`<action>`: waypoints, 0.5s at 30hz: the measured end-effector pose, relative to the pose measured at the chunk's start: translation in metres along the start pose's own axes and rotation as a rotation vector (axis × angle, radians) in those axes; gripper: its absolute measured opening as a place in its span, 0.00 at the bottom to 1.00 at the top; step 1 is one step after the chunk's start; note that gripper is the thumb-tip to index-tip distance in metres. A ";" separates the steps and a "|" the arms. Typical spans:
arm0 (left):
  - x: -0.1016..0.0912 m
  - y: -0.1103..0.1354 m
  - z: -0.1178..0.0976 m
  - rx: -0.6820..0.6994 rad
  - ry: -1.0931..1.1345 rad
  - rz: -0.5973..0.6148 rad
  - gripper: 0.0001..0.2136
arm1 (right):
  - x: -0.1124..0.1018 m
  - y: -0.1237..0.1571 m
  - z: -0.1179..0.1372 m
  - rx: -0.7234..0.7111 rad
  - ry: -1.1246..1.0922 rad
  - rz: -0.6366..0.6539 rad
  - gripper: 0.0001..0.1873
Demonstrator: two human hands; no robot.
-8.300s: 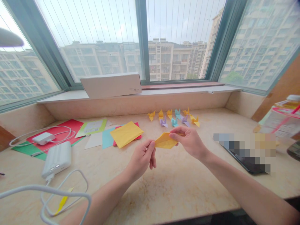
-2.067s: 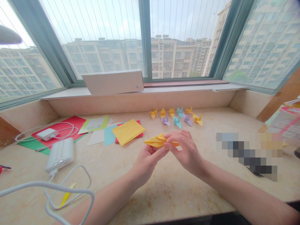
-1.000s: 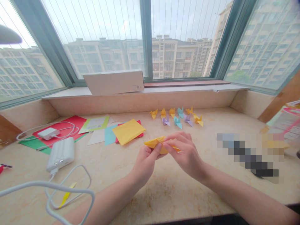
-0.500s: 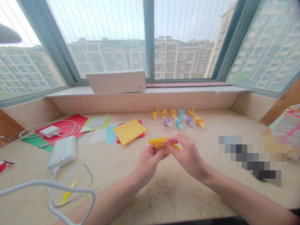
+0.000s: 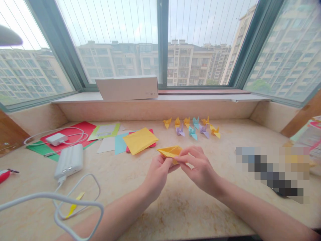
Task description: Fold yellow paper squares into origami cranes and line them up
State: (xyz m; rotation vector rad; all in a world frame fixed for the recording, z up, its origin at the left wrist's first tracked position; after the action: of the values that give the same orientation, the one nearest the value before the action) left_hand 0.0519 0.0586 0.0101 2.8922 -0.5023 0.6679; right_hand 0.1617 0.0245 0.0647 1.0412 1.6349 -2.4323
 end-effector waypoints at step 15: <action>-0.004 0.003 -0.005 0.050 -0.090 -0.038 0.24 | -0.005 -0.002 -0.009 -0.061 -0.007 0.030 0.16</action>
State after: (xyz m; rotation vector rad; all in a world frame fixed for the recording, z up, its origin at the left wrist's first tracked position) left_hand 0.0458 0.0574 0.0130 2.9810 -0.4470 0.5550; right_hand 0.1689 0.0313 0.0673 1.0396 1.6669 -2.3490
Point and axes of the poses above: each hand's wrist, its own y-axis away from the middle knuckle, its own x-axis out of the palm, z = x × y, the point moved 9 cm from there along -y, towards the middle knuckle, and after that the axes turned 6 degrees about -x, right-handed, at the moved point
